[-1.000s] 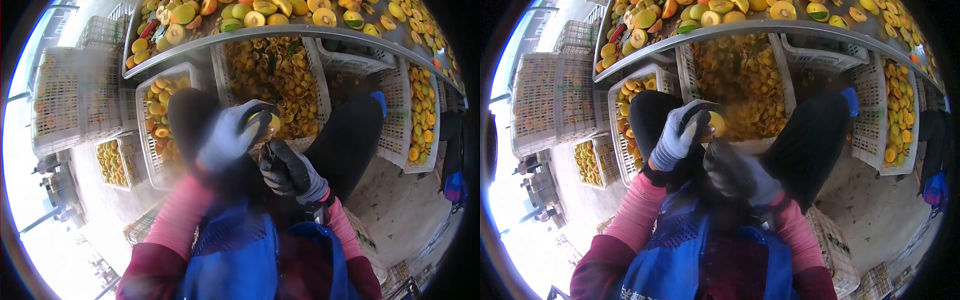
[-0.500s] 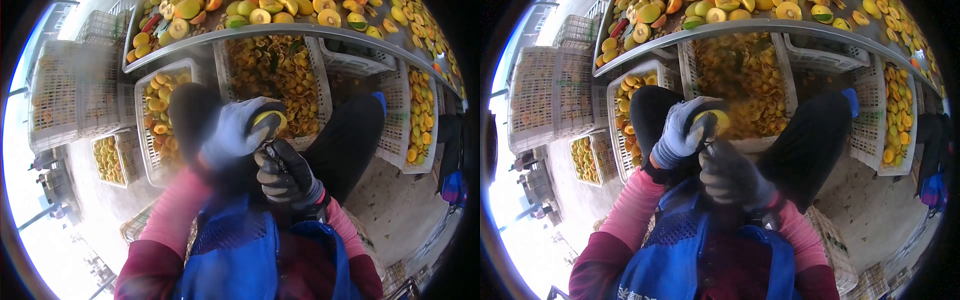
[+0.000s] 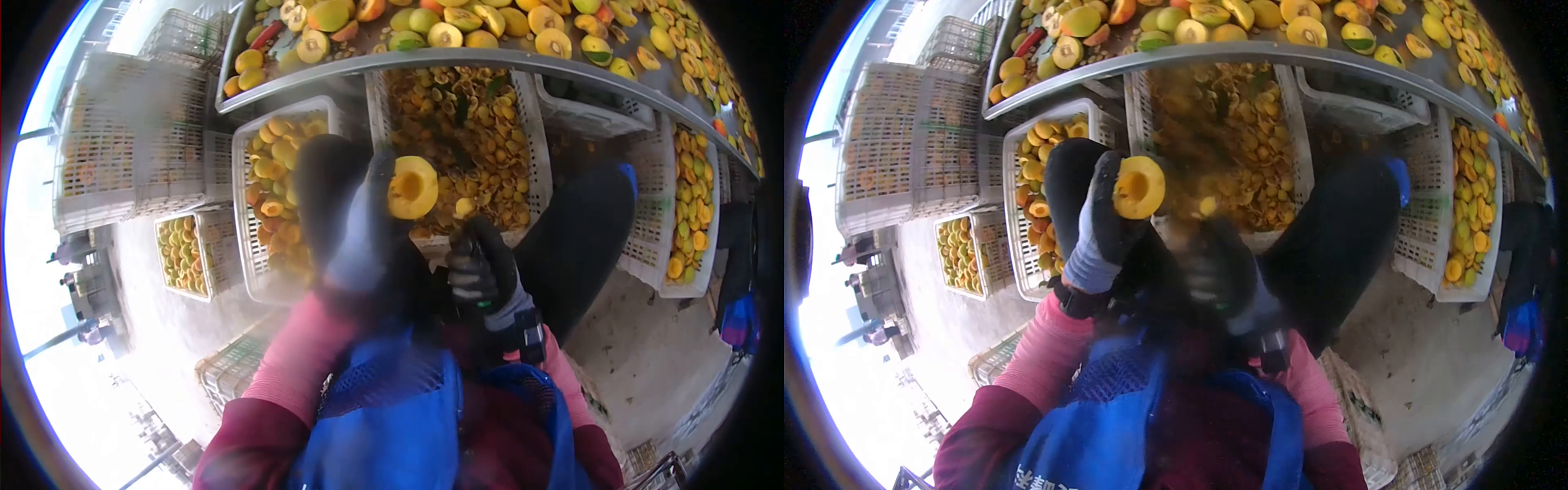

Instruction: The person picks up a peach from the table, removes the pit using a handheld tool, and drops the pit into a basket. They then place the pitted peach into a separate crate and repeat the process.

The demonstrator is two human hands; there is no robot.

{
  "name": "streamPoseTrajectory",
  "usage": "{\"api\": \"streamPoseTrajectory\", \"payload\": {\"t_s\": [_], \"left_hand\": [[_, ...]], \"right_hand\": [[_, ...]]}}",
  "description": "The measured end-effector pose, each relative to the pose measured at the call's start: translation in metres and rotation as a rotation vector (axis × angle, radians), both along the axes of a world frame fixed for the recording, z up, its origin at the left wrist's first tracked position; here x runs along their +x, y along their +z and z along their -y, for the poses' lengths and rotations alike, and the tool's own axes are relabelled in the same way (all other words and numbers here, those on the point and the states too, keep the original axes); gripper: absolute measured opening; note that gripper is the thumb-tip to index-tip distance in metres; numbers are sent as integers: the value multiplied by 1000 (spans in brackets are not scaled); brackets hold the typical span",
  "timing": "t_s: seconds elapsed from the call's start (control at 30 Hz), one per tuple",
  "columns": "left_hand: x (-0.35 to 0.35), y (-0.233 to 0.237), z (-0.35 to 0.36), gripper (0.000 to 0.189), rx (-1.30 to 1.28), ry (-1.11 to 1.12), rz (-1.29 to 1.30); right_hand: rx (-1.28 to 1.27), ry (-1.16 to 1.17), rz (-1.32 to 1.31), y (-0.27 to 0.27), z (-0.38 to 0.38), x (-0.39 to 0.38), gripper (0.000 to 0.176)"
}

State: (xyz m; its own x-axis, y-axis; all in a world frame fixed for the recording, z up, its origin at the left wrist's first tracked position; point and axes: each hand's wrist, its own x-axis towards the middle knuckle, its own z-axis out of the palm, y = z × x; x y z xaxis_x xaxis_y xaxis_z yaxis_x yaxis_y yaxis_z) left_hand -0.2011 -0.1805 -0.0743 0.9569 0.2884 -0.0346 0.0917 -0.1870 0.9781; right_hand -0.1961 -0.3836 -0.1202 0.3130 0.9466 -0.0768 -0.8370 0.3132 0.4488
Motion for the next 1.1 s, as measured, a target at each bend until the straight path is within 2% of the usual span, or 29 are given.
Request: {"api": "streamPoseTrajectory", "payload": {"t_s": [0.03, 0.07, 0.17, 0.2, 0.23, 0.3, 0.4, 0.47, 0.53, 0.57, 0.63, 0.7, 0.77, 0.83, 0.87, 0.93, 0.97, 1.03, 1.07, 1.1], "left_hand": [[1, 25, 1, 67, 60, 5, 29], [-4, 34, -10, 65, 199, 12, 77], [-36, 29, -83, 59, 978, 104, 224], [-50, 19, -116, 57, 1220, 155, 185], [-65, 6, -151, 55, 1312, 174, 25], [-88, -21, -208, 42, 1028, 62, -761], [-57, -3, -192, 34, 1466, 8, -261], [13, 25, -161, 20, 1096, 296, -233], [85, 38, -159, 25, 846, 231, -235], [118, 36, -163, 37, 782, 263, -259], [172, 21, -191, 49, 1179, 174, -60], [212, -18, -226, 54, 1221, 23, -89], [223, -25, -228, 57, 1183, -91, -134], [231, -7, -219, 65, 1135, -156, -226], [224, 1, -206, 49, 1124, -174, -194], [204, 39, -153, 47, 899, -47, -167], [191, 47, -131, 46, 788, 14, -152], [156, 42, -105, 42, 374, -67, -81], [135, 45, -84, 40, 349, -114, -68], [117, 48, -62, 38, 325, -161, -51]], "right_hand": [[-63, 30, 6, 3, -2, -1, 54], [46, 0, 26, 11, -5, 0, 55], [-154, 82, 83, 11, 3, 3, 54], [-102, 86, 63, 13, 6, 4, 54], [-121, 80, 105, 19, 7, 7, 54], [-170, 81, 166, 29, 11, 9, 54], [-203, 75, 240, 24, 4, 19, 54], [-222, 83, 257, 13, -1, 20, 54], [-203, 104, 268, -12, -8, 21, 54], [-264, 122, 271, -14, -10, 25, 54], [-386, 153, 274, -18, -12, 34, 53], [-443, 129, 203, -14, -14, 36, 51], [-471, 130, 177, -15, -16, 39, 49], [-467, 156, 197, -20, -17, 44, 48], [-548, 158, 170, -19, -19, 44, 48], [-712, 171, 122, -6, -23, 45, 48], [-633, 124, 254, 6, -25, 48, 48], [-473, 32, 507, 45, -25, 57, 49], [-416, 6, 560, 61, -27, 65, 52], [-588, -11, 519, 61, -41, 65, 51]]}}
